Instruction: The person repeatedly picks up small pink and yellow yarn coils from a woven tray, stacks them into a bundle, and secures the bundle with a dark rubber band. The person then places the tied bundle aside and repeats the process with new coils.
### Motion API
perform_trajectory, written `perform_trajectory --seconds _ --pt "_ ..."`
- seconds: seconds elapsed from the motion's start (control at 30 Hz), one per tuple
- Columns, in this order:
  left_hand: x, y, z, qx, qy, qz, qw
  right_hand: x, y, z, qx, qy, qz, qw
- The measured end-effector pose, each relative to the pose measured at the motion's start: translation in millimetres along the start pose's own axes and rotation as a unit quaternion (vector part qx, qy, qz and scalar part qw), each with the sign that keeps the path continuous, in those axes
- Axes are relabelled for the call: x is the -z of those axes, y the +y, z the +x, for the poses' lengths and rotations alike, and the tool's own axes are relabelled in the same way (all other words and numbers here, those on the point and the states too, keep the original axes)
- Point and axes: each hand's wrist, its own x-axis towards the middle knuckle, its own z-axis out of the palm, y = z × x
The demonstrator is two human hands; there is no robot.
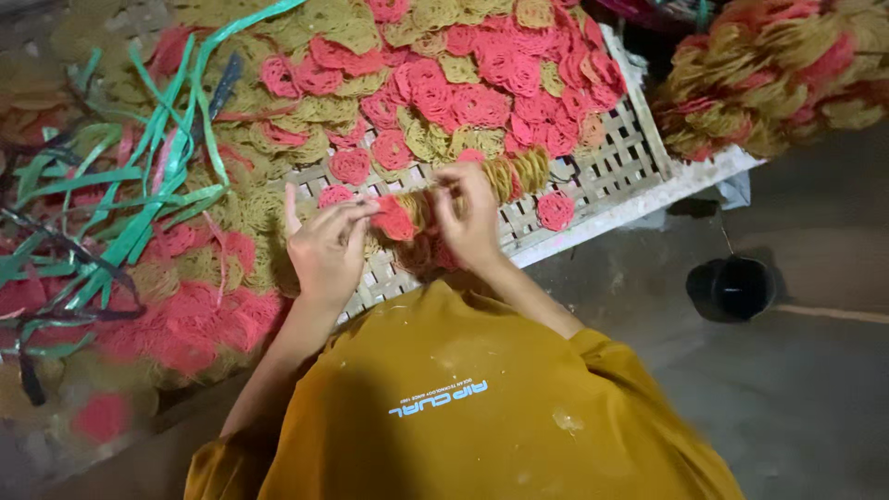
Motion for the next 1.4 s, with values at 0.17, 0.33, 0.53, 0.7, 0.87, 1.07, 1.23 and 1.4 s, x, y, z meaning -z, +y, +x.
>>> perform_trajectory --seconds 0.17,0.33,0.53,0.7,0.87,1.07,1.23,1.4 --pt "-3.4 16.3 19.8 0.024 -0.006 -0.069 0.997 114.8 54.0 21.9 -0.111 0.081 -0.209 0.968" --pt "-10.8 21.8 36.1 0.042 -0.030 -0.077 0.996 142.6 81.8 4.8 -0.099 -0.018 -0.372 0.923" --pt "-19.2 78.7 100.1 -0.067 -0.059 -0.124 0.988 147.9 73.7 11.9 -0.091 0.004 -0.272 0.958" --pt "-17.6 160.3 162.7 -0.219 -0.075 -0.184 0.955 152.0 69.1 28.3 -0.240 0.018 -0.032 0.970" --pt "-1.3 199.0 187.3 -0.237 -0.036 -0.252 0.938 163.5 72.5 32.1 -0.295 0.052 0.087 0.950" --pt "8.7 151.1 145.0 -0.072 -0.076 -0.349 0.931 208.4 83.7 44.5 -0.253 0.127 0.122 0.951" --pt "-22.3 62.8 67.9 0.043 -0.100 -0.184 0.977 226.9 102.0 48.7 -0.278 0.126 0.035 0.952" --pt "-49.8 -4.0 9.6 0.219 -0.084 -0.284 0.930 213.6 115.8 53.2 -0.174 0.078 -0.185 0.964"
